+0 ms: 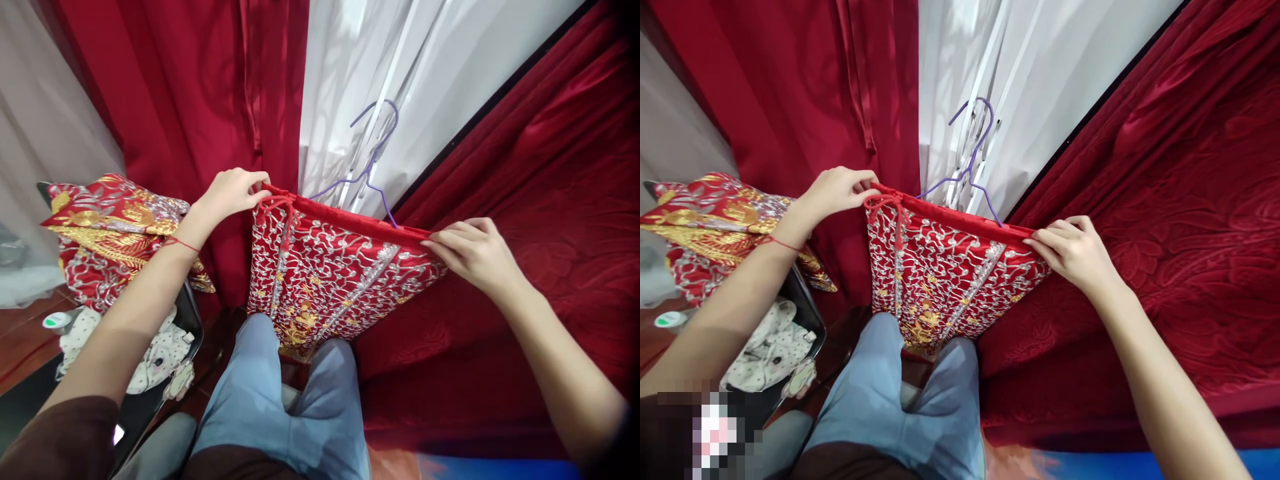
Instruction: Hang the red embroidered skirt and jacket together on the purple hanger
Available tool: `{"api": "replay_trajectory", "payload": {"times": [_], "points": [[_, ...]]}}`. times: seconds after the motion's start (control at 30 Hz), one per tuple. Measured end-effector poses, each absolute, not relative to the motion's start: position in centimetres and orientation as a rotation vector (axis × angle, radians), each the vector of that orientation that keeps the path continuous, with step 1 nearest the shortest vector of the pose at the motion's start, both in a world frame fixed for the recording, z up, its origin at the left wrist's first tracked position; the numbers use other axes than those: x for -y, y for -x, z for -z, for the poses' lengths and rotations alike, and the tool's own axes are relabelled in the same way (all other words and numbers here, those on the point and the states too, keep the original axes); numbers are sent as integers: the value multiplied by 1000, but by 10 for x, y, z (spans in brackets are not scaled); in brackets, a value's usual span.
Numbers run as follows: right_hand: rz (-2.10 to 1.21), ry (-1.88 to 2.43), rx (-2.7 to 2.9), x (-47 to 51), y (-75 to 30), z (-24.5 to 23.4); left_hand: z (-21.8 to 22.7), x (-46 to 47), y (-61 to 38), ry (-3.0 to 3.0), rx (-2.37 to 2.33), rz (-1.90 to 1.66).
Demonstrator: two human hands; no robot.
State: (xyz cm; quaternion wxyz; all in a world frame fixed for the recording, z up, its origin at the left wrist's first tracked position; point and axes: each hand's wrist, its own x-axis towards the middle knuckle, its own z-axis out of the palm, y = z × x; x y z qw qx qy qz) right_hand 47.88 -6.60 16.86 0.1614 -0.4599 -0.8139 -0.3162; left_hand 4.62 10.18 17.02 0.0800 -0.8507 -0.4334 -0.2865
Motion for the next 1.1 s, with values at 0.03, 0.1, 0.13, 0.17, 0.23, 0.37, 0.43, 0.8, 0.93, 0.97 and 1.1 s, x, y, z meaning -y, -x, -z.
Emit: {"api": "replay_trajectory", "payload": {"times": [0.03, 0.1, 0.13, 0.17, 0.23, 0.37, 0.43, 0.8, 0.93, 0.97, 1.1], "points": [[853, 1336, 2298, 66, -480, -170, -168, -103, -47, 2554, 1299, 928], [743, 1406, 2248, 66, -478, -172, -163, -102, -50, 2551, 1312, 1063], [665, 1447, 2227, 65, -477, -172, -160, -101, -52, 2548, 1319, 1121], [569, 1491, 2205, 65, -474, -173, -157, -100, -54, 2547, 1322, 1175], [350, 1562, 2153, 65, -470, -173, -150, -101, -57, 2567, 1301, 1266], [153, 1470, 2048, 63, -465, -170, -133, -115, -59, 2790, 1092, 1484], [139, 1389, 2011, 61, -467, -166, -125, -123, -60, 2942, 995, 1664], [-34, 1555, 1813, 50, -493, -141, -104, -140, -62, 3288, 1264, 1792], [-66, 1476, 1548, 47, -490, -132, -100, -142, -75, 3067, 1070, 2083], [-67, 1451, 1465, 45, -490, -130, -100, -142, -79, 2957, 1055, 2138], [14, 1356, 1261, 39, -489, -125, -95, -139, -100, 2504, 1130, 2255]]}}
